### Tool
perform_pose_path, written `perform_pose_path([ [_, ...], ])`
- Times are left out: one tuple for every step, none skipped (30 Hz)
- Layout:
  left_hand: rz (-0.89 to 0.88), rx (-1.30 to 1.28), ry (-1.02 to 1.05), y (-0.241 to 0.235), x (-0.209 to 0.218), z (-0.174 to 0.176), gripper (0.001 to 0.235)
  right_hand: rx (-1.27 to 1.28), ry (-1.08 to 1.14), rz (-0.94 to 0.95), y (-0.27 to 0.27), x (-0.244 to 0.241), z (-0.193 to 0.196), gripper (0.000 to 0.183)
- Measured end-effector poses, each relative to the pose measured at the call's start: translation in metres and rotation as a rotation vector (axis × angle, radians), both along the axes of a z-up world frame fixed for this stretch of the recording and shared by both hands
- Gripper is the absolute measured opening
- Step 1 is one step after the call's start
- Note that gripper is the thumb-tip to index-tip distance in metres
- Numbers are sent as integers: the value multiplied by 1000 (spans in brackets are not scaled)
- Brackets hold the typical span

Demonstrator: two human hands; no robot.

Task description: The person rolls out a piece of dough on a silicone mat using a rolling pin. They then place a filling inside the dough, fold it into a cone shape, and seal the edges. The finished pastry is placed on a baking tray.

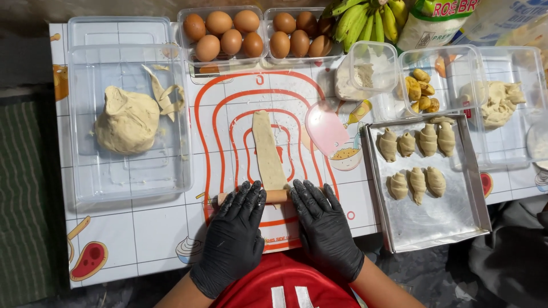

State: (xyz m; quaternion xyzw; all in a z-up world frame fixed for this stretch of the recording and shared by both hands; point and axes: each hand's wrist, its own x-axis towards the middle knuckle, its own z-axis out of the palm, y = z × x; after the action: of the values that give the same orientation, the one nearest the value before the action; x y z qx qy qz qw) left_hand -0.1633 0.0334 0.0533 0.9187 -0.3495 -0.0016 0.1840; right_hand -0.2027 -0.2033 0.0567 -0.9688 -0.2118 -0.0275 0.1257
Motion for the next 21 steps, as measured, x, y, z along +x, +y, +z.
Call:
perform_pose_path([
  [1, 0, -3, 1, -1, 2, 89, 0, -3, 1, -1, -4, 0, 77],
  [-11, -51, 8, 2, -1, 3, 85, 1, -1, 10, -2, -6, -1, 78],
  [-23, -101, 19, 3, -1, 4, 82, 2, 1, 20, -4, -9, -1, 79],
  [-24, -102, 15, 4, -4, 2, 82, 2, -3, 18, -5, -11, 0, 79],
  [-19, -106, 17, 6, -7, -1, 82, 5, -9, 28, -5, -14, 0, 77],
  [-13, -108, 21, 8, -11, -4, 81, 11, -12, 39, -5, -17, 0, 75],
  [-12, -106, 20, 9, -15, -5, 81, 13, -13, 39, -5, -20, 3, 75],
  [-7, -134, 8, 10, -16, -5, 74, 28, -20, 34, -5, -20, 6, 71],
  [-2, -162, -5, 11, -18, -5, 67, 44, -27, 28, -5, -20, 10, 67],
  [1, -165, -17, 10, -16, -1, 67, 41, -39, 32, -6, -18, 13, 67],
  [39, -216, -49, 10, -14, 3, 52, 92, -104, 14, -6, -16, 15, 58],
  [74, -266, -73, 9, -14, 7, 38, 143, -161, -8, -6, -16, 17, 50],
  [73, -269, -77, 9, -10, 6, 38, 140, -166, -8, -5, -11, 17, 50],
  [70, -210, -119, 9, -7, 5, 43, 110, -126, -19, -5, -5, 18, 50],
  [68, -152, -161, 8, -3, 3, 50, 80, -86, -29, -5, 1, 18, 51],
  [72, -152, -161, 9, -3, -5, 50, 80, -85, -26, -4, 4, 13, 51],
  [72, -121, -137, 9, -2, -13, 46, 70, -77, -10, -4, 7, 8, 45],
  [67, -91, -117, 8, 2, -22, 42, 59, -75, -1, -4, 11, 3, 41],
  [65, -92, -122, 8, 2, -18, 42, 57, -79, -2, -7, 15, 9, 41],
  [22, -8, -161, 9, 1, -14, 37, 64, -41, 34, -9, 17, 14, 45],
  [-20, 77, -201, 10, 0, -11, 34, 70, -2, 71, -11, 19, 18, 49],
])
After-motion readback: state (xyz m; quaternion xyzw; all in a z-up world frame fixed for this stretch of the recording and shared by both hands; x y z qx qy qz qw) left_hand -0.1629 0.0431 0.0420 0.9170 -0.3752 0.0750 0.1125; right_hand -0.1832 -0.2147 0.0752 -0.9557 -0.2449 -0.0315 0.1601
